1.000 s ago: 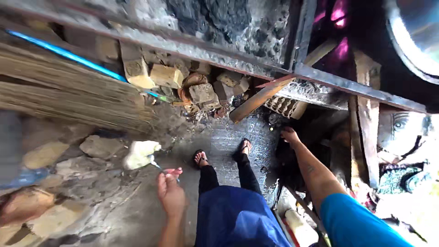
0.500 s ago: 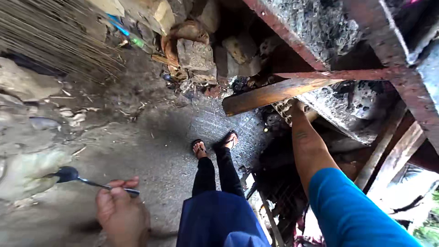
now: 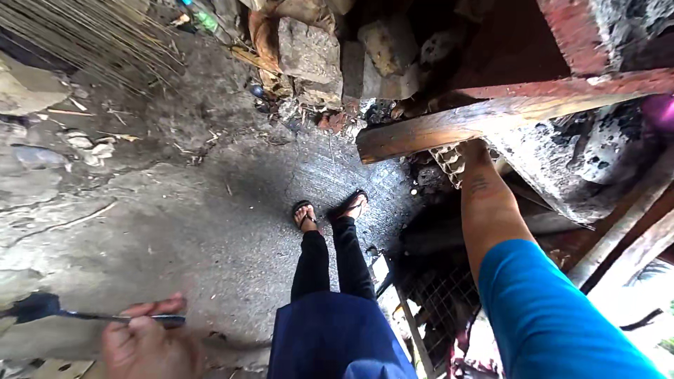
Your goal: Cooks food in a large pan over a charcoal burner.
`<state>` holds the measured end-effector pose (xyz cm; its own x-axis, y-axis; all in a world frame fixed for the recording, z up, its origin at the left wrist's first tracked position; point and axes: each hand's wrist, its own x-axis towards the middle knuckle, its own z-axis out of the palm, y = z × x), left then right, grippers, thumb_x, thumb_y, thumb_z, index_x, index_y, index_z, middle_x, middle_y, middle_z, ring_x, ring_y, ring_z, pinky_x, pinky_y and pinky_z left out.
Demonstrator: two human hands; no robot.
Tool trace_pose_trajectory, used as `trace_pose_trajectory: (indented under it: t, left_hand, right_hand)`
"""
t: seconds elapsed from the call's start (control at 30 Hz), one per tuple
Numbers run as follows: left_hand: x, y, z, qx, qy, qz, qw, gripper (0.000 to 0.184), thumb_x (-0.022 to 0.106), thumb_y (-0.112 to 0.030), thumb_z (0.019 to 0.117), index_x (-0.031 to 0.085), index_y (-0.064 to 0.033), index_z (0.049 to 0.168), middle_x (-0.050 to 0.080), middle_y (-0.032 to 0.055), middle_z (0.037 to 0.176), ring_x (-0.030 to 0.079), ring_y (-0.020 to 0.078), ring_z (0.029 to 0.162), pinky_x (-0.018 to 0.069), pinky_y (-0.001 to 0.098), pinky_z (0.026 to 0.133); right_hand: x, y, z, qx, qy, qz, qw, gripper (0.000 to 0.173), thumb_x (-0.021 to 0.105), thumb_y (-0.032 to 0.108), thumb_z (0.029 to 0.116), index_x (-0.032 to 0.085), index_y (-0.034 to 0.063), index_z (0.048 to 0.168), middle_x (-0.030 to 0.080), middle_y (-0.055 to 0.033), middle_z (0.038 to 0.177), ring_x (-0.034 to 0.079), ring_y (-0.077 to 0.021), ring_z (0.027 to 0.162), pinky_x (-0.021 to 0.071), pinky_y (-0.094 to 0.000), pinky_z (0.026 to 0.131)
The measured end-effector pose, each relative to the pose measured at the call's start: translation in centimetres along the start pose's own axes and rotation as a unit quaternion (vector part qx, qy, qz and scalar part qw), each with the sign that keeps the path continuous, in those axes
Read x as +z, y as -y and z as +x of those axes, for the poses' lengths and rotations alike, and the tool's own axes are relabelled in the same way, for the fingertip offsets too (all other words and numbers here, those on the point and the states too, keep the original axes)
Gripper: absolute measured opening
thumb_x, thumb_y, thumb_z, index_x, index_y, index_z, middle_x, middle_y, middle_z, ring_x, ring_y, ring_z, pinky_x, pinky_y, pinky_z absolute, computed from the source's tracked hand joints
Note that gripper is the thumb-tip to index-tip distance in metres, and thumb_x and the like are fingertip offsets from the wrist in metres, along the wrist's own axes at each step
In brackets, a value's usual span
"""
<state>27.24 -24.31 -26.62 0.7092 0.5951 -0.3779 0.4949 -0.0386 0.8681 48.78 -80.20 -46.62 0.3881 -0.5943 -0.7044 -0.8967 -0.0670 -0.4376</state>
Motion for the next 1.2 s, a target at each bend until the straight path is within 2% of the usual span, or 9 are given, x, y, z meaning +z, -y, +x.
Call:
trace_pose_trajectory:
  t: [0.2, 0.3, 0.4, 0.5, 0.7, 0.8, 1.03, 1.13, 1.2]
  left_hand:
    - [0.2, -0.8, 0.4, 0.010, 0.013, 0.010, 1.000, 0.028, 0.022, -0.006, 0.1083, 0.047, -0.0179, 0.113, 0.067, -0.0177, 0.092, 0.069, 0.0028, 0.093, 0.0565, 0.0268, 0.094]
    - [0.4, -1.7, 0.8, 0.017, 0.028, 0.004, 0.999, 0.028, 0.023, -0.006, 0.1075, 0.046, -0.0183, 0.115, 0.066, -0.0182, 0.094, 0.068, 0.0022, 0.093, 0.0564, 0.0267, 0.093]
    - [1.2, -3.5, 0.8, 0.017, 0.026, 0.005, 1.000, 0.027, 0.023, -0.005, 0.1080, 0.046, -0.0163, 0.116, 0.066, -0.0175, 0.094, 0.068, 0.0019, 0.093, 0.0566, 0.0262, 0.093]
    - [2.2, -6.1, 0.7, 0.037, 0.035, 0.013, 0.999, 0.025, 0.025, -0.004, 0.1081, 0.048, -0.0148, 0.114, 0.066, -0.0174, 0.094, 0.068, 0.0013, 0.093, 0.0567, 0.0254, 0.093]
    - [2.7, -11.8, 0.3, 0.102, 0.040, -0.020, 0.994, 0.023, 0.026, -0.004, 0.1075, 0.047, -0.0126, 0.114, 0.063, -0.0159, 0.095, 0.066, 0.0008, 0.093, 0.0555, 0.0256, 0.092]
    - [1.9, -15.3, -0.7, 0.117, 0.033, -0.043, 0.992, 0.023, 0.026, -0.004, 0.1075, 0.046, -0.0092, 0.116, 0.062, -0.0142, 0.096, 0.066, 0.0003, 0.092, 0.0554, 0.0247, 0.091]
    - [-3.1, -19.7, -0.9, 0.133, 0.043, -0.052, 0.989, 0.023, 0.027, -0.005, 0.1073, 0.045, -0.0023, 0.120, 0.059, -0.0101, 0.098, 0.064, -0.0006, 0.090, 0.0546, 0.0231, 0.089]
    - [-6.0, -20.7, -0.4, 0.130, 0.065, -0.056, 0.988, 0.025, 0.026, -0.006, 0.1080, 0.044, 0.0017, 0.125, 0.057, -0.0071, 0.099, 0.063, -0.0004, 0.089, 0.0541, 0.0223, 0.088]
    - [-7.9, -21.0, 0.1, 0.132, 0.081, -0.067, 0.986, 0.026, 0.027, -0.006, 0.1083, 0.045, 0.0020, 0.125, 0.058, -0.0069, 0.099, 0.063, -0.0005, 0.089, 0.0541, 0.0223, 0.089]
  right_hand:
    - [-0.1, 0.3, 0.1, 0.027, -0.025, 0.004, 0.999, 0.035, 0.044, 0.012, 0.1094, 0.049, -0.0080, 0.137, 0.056, -0.0210, 0.133, 0.056, -0.0217, 0.115, 0.0462, -0.0337, 0.100]
    - [-0.4, 0.4, -0.8, 0.002, -0.018, 0.087, 0.996, 0.038, 0.052, 0.014, 0.1074, 0.050, -0.0067, 0.139, 0.058, -0.0203, 0.138, 0.059, -0.0226, 0.122, 0.0489, -0.0350, 0.104]
    - [-1.2, -2.4, -0.1, -0.046, -0.034, 0.255, 0.965, 0.026, 0.050, 0.017, 0.1050, 0.057, -0.0018, 0.122, 0.064, -0.0125, 0.103, 0.063, -0.0188, 0.088, 0.0561, -0.0379, 0.077]
    - [-3.1, -5.2, -4.3, 0.009, -0.026, 0.427, 0.904, 0.030, 0.043, 0.032, 0.1067, 0.052, 0.0113, 0.126, 0.062, -0.0055, 0.101, 0.062, -0.0166, 0.087, 0.0562, -0.0406, 0.076]
    - [-6.8, -10.7, -15.8, 0.169, -0.023, 0.334, 0.927, 0.011, 0.047, 0.016, 0.1030, 0.052, 0.0074, 0.107, 0.051, -0.0038, 0.077, 0.051, -0.0125, 0.061, 0.0483, -0.0318, 0.055]
    - [-9.4, -12.7, -20.9, 0.221, -0.026, 0.277, 0.935, 0.038, 0.063, 0.023, 0.1007, 0.055, 0.0004, 0.131, 0.064, -0.0161, 0.106, 0.062, -0.0231, 0.088, 0.0546, -0.0426, 0.076]
    - [-19.2, -12.1, -32.7, 0.129, 0.086, -0.135, 0.979, 0.053, 0.074, 0.027, 0.0944, 0.058, -0.0047, 0.133, 0.064, -0.0273, 0.125, 0.064, -0.0384, 0.114, 0.0506, -0.0567, 0.100]
    - [-23.5, -13.9, -39.3, 0.108, -0.011, -0.227, 0.968, 0.054, 0.074, 0.028, 0.0914, 0.060, -0.0012, 0.135, 0.065, -0.0289, 0.127, 0.062, -0.0451, 0.121, 0.0471, -0.0656, 0.103]
    - [-25.5, -16.6, -43.2, 0.096, -0.154, -0.170, 0.969, 0.066, 0.070, 0.025, 0.0944, 0.046, -0.0017, 0.149, 0.058, -0.0320, 0.137, 0.057, -0.0469, 0.129, 0.0445, -0.0649, 0.108]
